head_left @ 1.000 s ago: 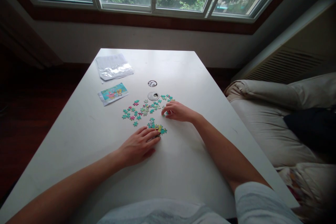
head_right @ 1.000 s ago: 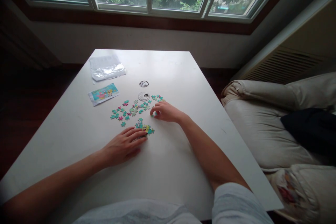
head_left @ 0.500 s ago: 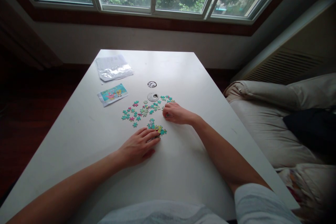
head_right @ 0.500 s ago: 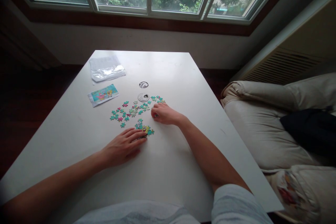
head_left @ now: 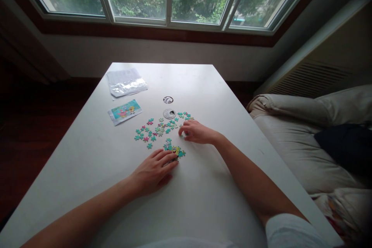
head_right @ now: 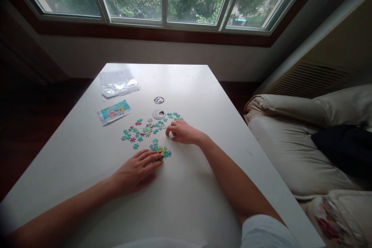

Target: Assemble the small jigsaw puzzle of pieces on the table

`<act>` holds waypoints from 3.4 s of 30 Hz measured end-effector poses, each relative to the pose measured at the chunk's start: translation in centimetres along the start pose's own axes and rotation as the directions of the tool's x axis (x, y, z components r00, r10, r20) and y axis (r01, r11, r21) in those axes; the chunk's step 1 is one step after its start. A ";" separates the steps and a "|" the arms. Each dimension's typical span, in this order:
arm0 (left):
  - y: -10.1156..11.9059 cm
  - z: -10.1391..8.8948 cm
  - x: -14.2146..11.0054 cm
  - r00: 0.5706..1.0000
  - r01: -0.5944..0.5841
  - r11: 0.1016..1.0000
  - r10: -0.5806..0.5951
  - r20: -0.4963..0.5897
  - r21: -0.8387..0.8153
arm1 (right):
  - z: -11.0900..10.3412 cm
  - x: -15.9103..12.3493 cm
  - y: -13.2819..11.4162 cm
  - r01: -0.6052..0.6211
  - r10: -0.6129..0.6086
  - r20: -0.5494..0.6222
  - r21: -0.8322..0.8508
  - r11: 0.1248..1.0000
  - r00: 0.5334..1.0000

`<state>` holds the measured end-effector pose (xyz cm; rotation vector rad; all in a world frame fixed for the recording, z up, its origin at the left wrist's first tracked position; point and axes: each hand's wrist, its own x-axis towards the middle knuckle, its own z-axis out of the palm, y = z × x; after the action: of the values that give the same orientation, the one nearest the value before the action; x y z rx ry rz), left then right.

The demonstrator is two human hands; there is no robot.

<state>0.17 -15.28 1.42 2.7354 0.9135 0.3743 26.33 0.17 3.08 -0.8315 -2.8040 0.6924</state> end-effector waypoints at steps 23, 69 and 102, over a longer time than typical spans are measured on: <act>-0.3 0.0 -0.1 0.999 -0.002 1.000 0.003 0.045 -0.006 | 0.2 0.2 -0.5 -0.071 0.069 -0.034 -0.063 0.995 0.997; -0.4 0.0 -0.1 1.000 -0.007 1.000 0.008 0.021 -0.016 | 2.0 1.3 -3.7 -0.228 0.210 -0.104 -0.220 0.948 0.972; -0.9 -0.1 0.0 1.000 0.021 0.996 -0.020 0.014 -0.084 | 5.2 3.2 -4.5 0.009 0.077 -0.293 0.283 0.959 0.953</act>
<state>-0.37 -14.62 1.30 2.6472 0.9006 0.3821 20.13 -3.49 0.59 -0.8506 -2.3559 0.8638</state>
